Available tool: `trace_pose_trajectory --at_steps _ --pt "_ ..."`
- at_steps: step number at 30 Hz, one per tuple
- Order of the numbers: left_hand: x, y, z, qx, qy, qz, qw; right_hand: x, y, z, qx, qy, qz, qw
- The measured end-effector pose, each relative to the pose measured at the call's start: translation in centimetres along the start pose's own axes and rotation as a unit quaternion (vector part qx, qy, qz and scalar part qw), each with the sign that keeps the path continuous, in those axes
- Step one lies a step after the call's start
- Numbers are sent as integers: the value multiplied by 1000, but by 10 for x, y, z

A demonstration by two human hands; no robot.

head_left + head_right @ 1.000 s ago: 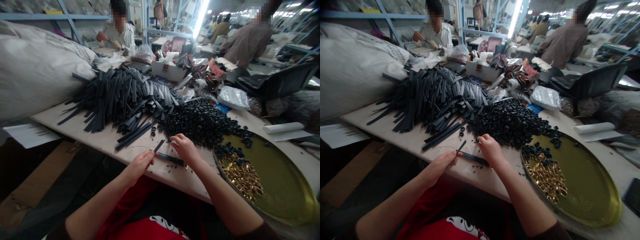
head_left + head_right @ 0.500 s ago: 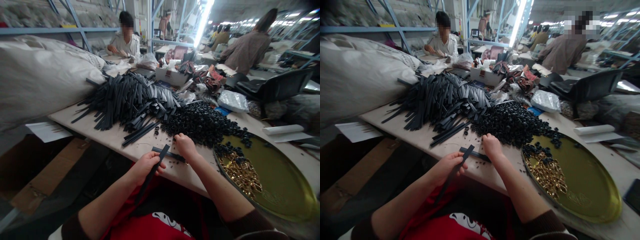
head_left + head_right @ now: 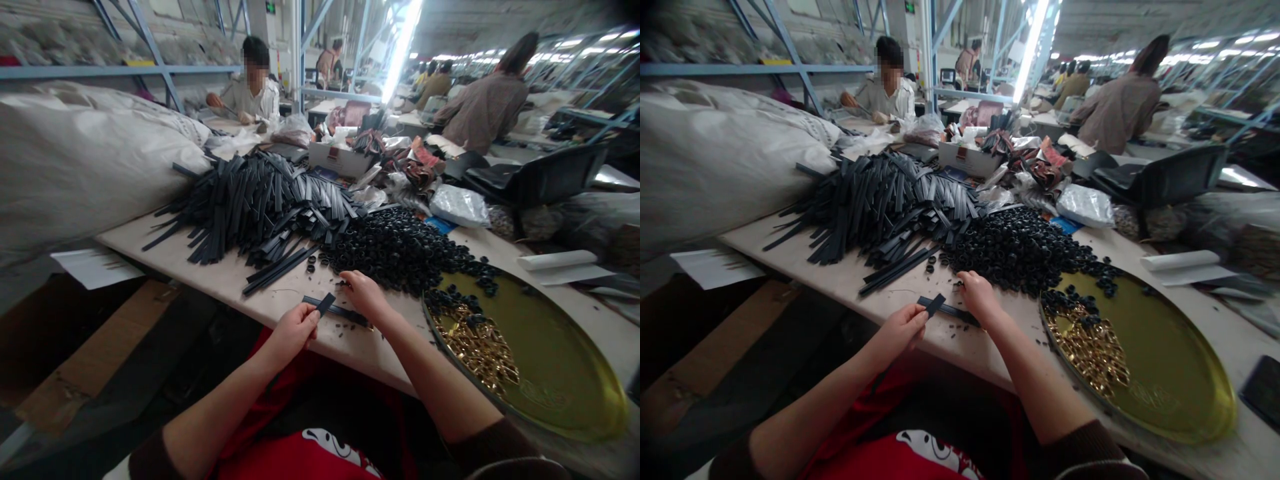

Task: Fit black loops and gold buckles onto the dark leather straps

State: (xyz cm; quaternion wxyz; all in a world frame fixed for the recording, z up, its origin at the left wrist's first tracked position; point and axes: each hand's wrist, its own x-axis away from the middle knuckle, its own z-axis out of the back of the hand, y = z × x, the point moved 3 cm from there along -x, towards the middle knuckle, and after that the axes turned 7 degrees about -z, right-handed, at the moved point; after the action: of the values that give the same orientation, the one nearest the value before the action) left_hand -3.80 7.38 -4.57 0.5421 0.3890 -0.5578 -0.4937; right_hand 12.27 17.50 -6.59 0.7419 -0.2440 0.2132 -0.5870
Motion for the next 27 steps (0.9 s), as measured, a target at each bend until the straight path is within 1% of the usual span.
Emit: trace_pose_trajectory --at_steps 2,3,4,5,6,7,8,9,10,12,14,15,17,21,23,25,26,27 --pt "-5 5 0 -13 13 -27 999 8 -4 2 -50 -9 -6 999" --pt "-7 8 0 -22 18 -41 999 13 -7 3 -106 -24 -17 994" --pt "-9 10 -2 -34 20 -55 998 19 -9 3 -188 -45 -37 981" --pt "-11 13 -4 -53 22 -71 996 25 -10 3 -288 -69 -64 953" --pt "-12 15 -6 -77 21 -86 993 32 -12 3 -392 -90 -98 910" --pt "-12 17 -8 -104 19 -99 989 38 -12 2 -482 -106 -133 859" --pt "-12 19 -9 -131 12 -108 985 44 -12 1 -543 -113 -164 816" --pt "-12 20 -11 -157 1 -113 981 50 -12 1 -568 -112 -184 794" --pt "-12 20 -12 -180 -17 -113 977 55 -11 2 -573 -108 -195 789" --pt "-12 23 -13 -221 -66 -108 967 63 -10 3 -550 -109 -189 806" --pt "-12 27 -15 -257 -114 -111 953 69 -10 6 -518 -133 -163 829" --pt "-11 29 -16 -267 -132 -112 948 71 -11 7 -506 -148 -149 836" --pt "-10 31 -19 -255 -160 -97 949 74 -12 11 -503 -162 -133 838" --pt "-6 22 -28 -148 -204 2 968 77 -14 13 -539 -125 -144 821" --pt "-8 17 -33 -94 -190 24 977 79 -16 8 -540 -106 -148 822" --pt "-12 12 -35 -53 -167 27 984 83 -16 5 -529 -91 -132 833" --pt "-14 10 -36 -43 -159 24 986 86 -14 6 -517 -89 -119 843" --pt "-16 8 -35 -40 -152 21 987 89 -9 11 -494 -84 -107 859"
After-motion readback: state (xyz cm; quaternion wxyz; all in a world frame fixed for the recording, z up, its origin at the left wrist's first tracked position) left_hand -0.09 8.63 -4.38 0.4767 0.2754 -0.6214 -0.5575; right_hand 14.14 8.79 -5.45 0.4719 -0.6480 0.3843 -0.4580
